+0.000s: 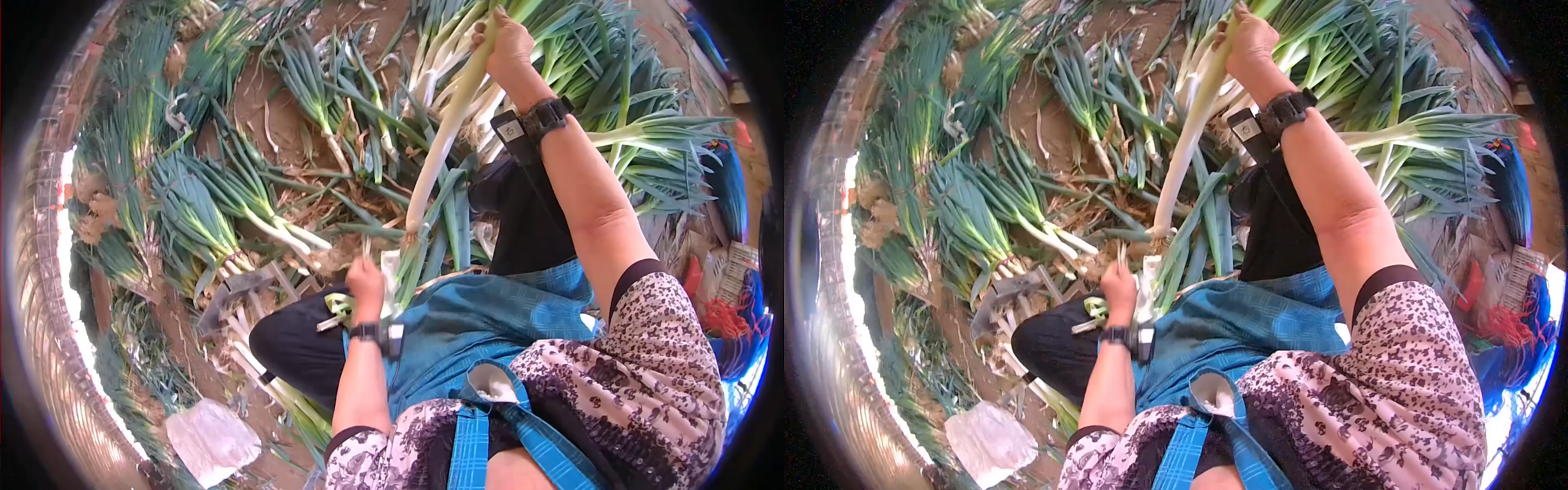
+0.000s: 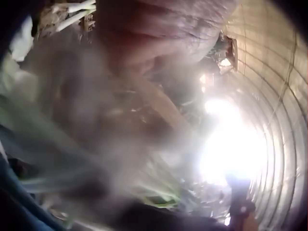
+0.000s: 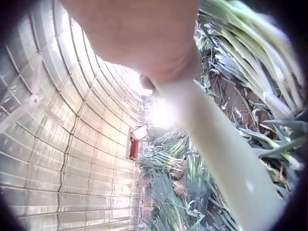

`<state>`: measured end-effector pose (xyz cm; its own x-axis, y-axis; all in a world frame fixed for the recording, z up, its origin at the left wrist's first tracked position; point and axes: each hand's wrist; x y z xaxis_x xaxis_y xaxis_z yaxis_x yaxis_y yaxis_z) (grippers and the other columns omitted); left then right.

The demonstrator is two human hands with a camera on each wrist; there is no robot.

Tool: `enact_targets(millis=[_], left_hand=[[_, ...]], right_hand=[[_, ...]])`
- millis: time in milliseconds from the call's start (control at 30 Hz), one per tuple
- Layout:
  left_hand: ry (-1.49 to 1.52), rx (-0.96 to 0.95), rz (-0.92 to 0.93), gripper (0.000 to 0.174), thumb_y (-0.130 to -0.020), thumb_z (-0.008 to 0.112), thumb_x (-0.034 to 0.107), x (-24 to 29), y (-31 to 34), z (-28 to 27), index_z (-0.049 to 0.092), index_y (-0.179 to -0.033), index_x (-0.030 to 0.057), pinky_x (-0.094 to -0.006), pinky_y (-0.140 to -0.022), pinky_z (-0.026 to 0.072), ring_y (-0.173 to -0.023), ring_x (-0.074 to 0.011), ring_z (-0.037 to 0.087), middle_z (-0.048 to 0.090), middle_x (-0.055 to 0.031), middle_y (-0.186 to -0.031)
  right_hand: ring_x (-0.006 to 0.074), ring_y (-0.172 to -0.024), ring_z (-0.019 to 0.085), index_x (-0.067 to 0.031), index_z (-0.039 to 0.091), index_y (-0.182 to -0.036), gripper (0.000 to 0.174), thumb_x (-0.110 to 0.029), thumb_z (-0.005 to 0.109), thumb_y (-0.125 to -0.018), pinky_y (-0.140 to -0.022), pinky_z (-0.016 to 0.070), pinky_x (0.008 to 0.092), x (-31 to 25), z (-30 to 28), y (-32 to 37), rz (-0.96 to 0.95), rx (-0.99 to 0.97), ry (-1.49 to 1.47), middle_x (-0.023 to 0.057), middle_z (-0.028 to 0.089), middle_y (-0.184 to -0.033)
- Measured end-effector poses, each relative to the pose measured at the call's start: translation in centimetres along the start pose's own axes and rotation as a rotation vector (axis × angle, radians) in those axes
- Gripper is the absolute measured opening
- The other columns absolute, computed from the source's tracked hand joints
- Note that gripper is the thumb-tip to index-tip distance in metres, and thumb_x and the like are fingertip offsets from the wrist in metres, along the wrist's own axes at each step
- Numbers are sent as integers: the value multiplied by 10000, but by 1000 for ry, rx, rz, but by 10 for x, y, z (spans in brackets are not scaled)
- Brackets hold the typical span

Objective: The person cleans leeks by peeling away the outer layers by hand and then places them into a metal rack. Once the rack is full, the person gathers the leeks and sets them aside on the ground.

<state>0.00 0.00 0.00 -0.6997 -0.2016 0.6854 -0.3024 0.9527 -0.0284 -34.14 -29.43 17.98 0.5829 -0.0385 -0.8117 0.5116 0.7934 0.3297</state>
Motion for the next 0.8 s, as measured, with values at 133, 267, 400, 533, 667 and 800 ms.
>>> enact_targets(millis=[133,267,400,533,667,800], left_hand=[[-36,-195,255,472,-889,628,277,32,-3,-44,553,-1266,3,-409,-827,482,-928,-397,620,639,-245,-1074],[-112,-537,104,866,-807,695,357,51,-14,-3,254,-1462,1,-442,-1083,281,-1290,-396,375,394,-247,-1417],[-308,-859,-5,1073,-705,767,474,-8,23,28,209,-1457,-49,-411,-1090,305,-1322,-373,377,374,-276,-1427],[9,-1159,-68,907,-740,751,416,-5,58,65,307,-1441,50,-376,-1025,392,-1203,-313,525,512,-240,-1324],[90,-1578,104,450,-812,658,325,11,94,88,601,-1207,119,-405,-903,476,-1058,-319,619,638,-215,-1123],[-118,-1343,239,434,-838,625,345,38,52,78,590,-1188,91,-449,-832,496,-1017,-392,601,639,-220,-1080]], right_hand=[[229,-499,527,-28,524,-866,320,-278,719,-825,-459,445,393,-8,-38,-18,-147,84,-312,122,577,-699],[240,-463,530,-54,496,-945,203,-164,648,-867,-407,440,392,-96,-81,-30,-494,174,-192,125,556,-627],[195,-462,529,-67,540,-861,99,-137,609,-869,-400,428,336,-168,-173,-69,-728,179,-56,61,551,-617],[187,-521,534,-125,538,-848,74,-148,596,-807,-450,386,328,-211,-375,-204,-1122,533,1930,14,514,-641],[143,-617,560,-78,658,-900,213,-256,543,-917,-515,419,293,-190,-288,-171,-648,372,1808,36,607,-712],[114,-687,639,-57,633,-1077,286,-296,585,-927,-544,480,257,-103,-97,-120,-162,-412,1086,37,700,-860]])
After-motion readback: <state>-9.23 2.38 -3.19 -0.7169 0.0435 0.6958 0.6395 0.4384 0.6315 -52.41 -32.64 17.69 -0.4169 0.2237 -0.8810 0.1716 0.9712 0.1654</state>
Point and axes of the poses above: each hand's wrist, its own y-axis away from the middle knuckle, its own z-axis out of the palm, x = y × z
